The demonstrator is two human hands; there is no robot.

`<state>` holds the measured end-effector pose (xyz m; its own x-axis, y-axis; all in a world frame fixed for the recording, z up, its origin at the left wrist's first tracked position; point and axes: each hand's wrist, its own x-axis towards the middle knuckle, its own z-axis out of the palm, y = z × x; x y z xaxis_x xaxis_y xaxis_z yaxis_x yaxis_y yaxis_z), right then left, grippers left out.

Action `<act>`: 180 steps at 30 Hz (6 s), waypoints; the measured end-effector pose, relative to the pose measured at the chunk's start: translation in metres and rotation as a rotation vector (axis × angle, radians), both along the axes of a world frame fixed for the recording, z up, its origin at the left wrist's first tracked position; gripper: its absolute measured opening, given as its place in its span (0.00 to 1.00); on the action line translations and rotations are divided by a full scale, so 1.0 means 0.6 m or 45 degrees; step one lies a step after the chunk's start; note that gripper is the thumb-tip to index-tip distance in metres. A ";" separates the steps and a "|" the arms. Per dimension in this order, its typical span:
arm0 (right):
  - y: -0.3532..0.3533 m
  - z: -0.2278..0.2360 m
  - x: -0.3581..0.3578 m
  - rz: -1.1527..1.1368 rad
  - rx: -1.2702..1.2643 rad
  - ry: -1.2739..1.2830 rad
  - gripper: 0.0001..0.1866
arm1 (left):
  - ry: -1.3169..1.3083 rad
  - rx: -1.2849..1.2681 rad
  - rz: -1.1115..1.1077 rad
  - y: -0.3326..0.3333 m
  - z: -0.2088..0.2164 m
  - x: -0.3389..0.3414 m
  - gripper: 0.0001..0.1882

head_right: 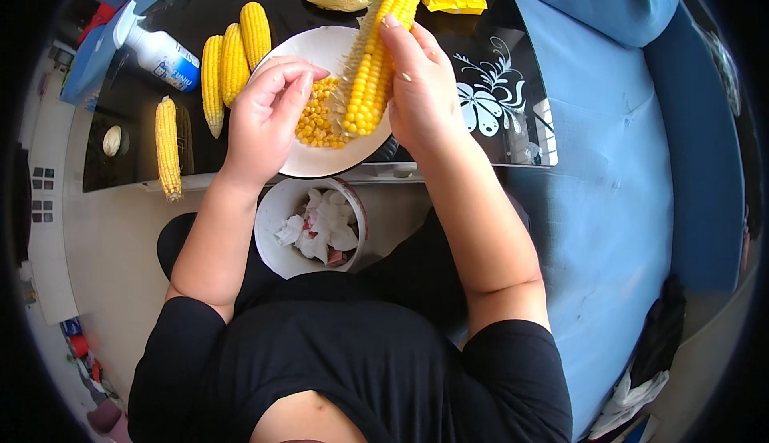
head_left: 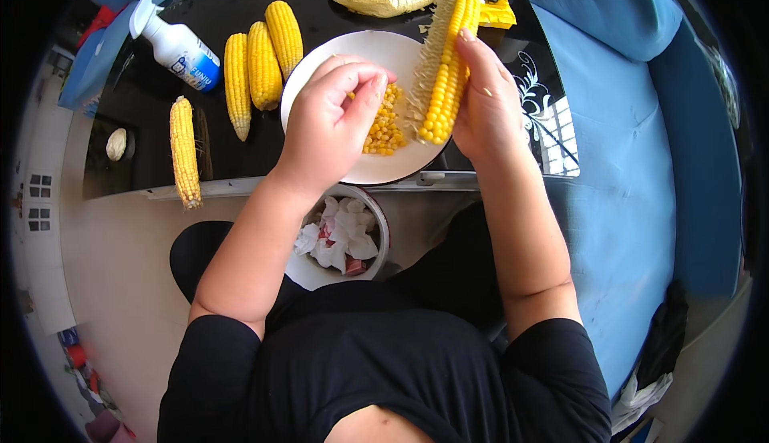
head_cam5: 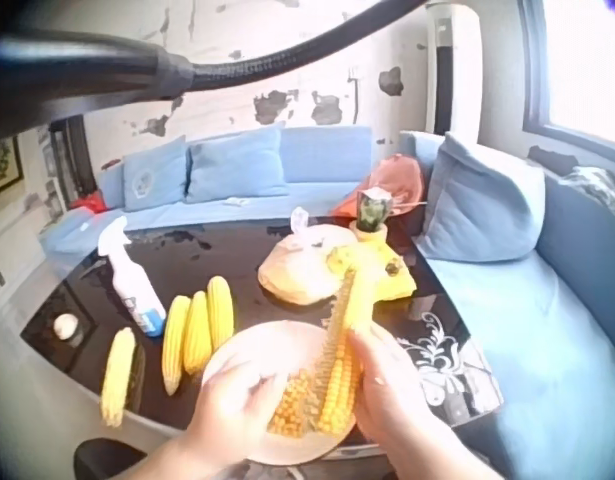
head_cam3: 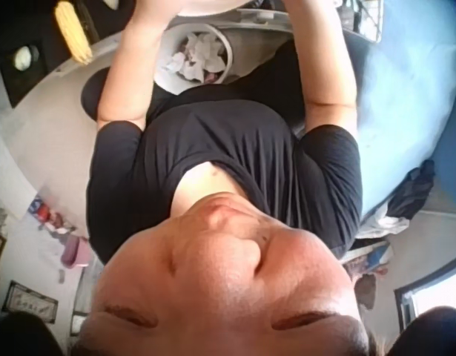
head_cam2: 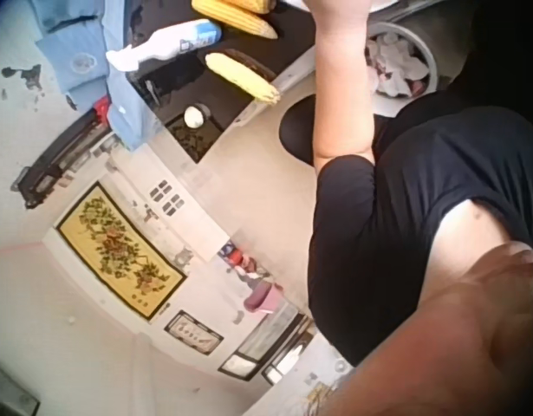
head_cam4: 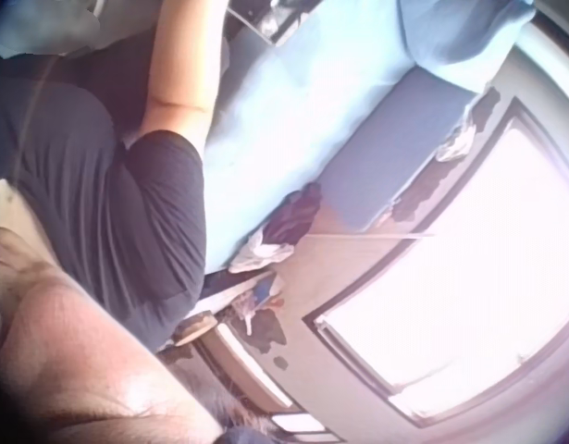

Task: The person sits on the floor and removes corn kernels from a cob by hand, placing the loose kernels into a white bowl. They rotate the cob to access different rows and continue the process until the cob is mostly stripped.

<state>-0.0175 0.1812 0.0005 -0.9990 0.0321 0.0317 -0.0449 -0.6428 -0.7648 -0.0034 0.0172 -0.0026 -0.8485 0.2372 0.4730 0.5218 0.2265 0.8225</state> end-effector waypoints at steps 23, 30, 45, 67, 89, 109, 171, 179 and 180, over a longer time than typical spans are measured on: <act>-0.040 -0.003 -0.008 -0.131 0.130 -0.070 0.19 | -0.207 0.155 -0.031 0.009 -0.028 0.032 0.13; -0.036 -0.001 -0.010 -0.133 0.084 -0.128 0.18 | -0.103 0.169 -0.127 0.008 -0.027 0.027 0.13; -0.042 -0.011 -0.010 -0.174 0.182 0.022 0.22 | -0.126 0.012 0.044 0.016 -0.026 0.035 0.13; -0.040 -0.007 -0.007 -0.181 0.113 0.039 0.19 | -0.410 0.247 -0.223 0.006 -0.021 0.026 0.15; -0.047 -0.009 -0.008 -0.276 0.105 0.270 0.17 | -0.620 0.271 -0.193 0.005 -0.006 0.019 0.15; -0.041 -0.005 -0.011 -0.224 0.058 0.012 0.15 | -0.422 0.343 -0.114 0.000 -0.018 0.016 0.13; -0.045 -0.020 -0.011 -0.149 0.384 0.041 0.21 | -0.311 0.171 -0.131 0.006 -0.028 0.026 0.16; -0.043 -0.021 -0.015 -0.154 0.296 -0.006 0.22 | -0.259 0.106 -0.170 0.006 -0.033 0.018 0.18; -0.043 -0.018 -0.013 -0.134 0.271 -0.016 0.24 | -0.293 0.100 -0.183 0.006 -0.031 0.017 0.19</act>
